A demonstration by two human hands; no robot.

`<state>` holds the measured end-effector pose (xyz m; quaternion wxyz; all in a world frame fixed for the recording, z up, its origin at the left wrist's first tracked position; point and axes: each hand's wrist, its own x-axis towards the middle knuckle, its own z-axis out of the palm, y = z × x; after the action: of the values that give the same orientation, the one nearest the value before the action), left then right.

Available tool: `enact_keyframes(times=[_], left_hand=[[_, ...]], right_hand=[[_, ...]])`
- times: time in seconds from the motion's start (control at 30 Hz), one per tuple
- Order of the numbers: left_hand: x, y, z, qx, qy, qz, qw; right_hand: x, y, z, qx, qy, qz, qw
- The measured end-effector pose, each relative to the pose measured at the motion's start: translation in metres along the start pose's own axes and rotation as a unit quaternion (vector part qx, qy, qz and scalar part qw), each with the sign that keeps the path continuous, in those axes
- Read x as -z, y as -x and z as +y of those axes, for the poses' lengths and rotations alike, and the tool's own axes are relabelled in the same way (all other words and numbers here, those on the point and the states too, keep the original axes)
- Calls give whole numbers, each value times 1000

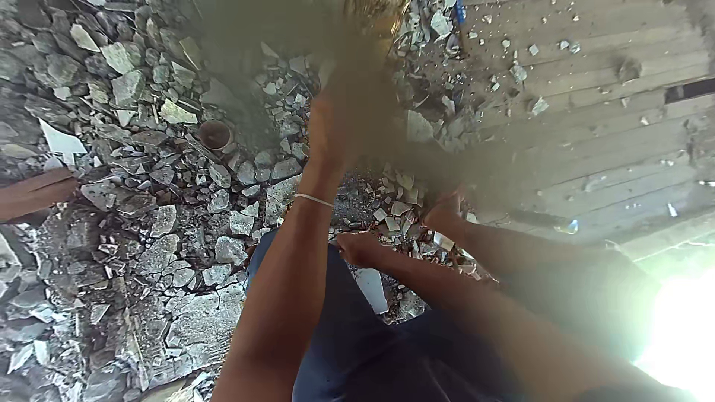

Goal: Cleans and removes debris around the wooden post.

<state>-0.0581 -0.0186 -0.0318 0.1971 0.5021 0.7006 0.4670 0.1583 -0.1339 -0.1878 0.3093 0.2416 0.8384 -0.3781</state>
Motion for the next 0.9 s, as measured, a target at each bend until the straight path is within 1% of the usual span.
enact_keyframes(times=[0.03,0.07,0.1,0.13,0.17,0.2,0.23,0.27,0.3,0.33,0.37,0.4,0.47,0.53,0.6,0.63,0.7,0.73,0.77,0.8,0.83,0.87,0.9], left_hand=[[-6,1,-8,-34,4,-6,999],[-10,4,-13,-55,5,-12,998],[-10,6,-13,-61,1,-17,998],[-5,7,-7,-54,-5,-23,998],[3,9,4,-35,-13,-27,999],[13,8,18,-6,-20,-24,999],[22,6,25,20,-30,-18,999],[27,7,27,42,-38,-18,998],[27,10,27,60,-44,-22,997],[25,12,27,67,-42,-27,996],[21,7,28,64,-42,-25,997],[17,4,31,66,-42,-25,997],[10,4,36,59,-39,-28,997],[5,5,38,48,-39,-32,998],[4,6,37,43,-39,-35,998],[5,6,36,42,-38,-34,998],[6,6,35,38,-34,-31,998],[7,6,35,37,-34,-28,998],[8,7,34,35,-33,-25,999],[8,10,32,34,-33,-24,999],[9,10,31,33,-31,-22,999],[11,11,30,34,-30,-23,999],[13,10,30,35,-26,-24,999]], right_hand=[[-2,-3,3,25,20,-16,999],[-7,-2,19,25,34,-12,999],[-9,4,46,-8,35,5,999],[-5,14,77,-81,15,26,996],[3,23,105,-181,-16,56,982],[16,27,121,-262,-43,93,959],[33,27,122,-320,-82,129,935],[46,26,114,-357,-126,158,912],[51,27,104,-357,-150,181,904],[55,27,94,-320,-154,199,913],[61,23,83,-267,-142,206,931],[63,19,69,-217,-128,193,948],[52,6,45,-132,-110,126,977],[27,-3,34,-67,-80,38,994],[-1,-7,45,-53,-30,-21,998],[-8,-5,59,-69,-21,-24,997],[2,14,93,-144,-23,-9,989],[22,30,106,-199,-46,0,979],[45,50,116,-270,-99,31,957],[56,64,136,-336,-135,106,926],[60,70,166,-390,-142,200,888],[63,69,200,-428,-170,293,838],[70,66,228,-449,-196,359,795]])
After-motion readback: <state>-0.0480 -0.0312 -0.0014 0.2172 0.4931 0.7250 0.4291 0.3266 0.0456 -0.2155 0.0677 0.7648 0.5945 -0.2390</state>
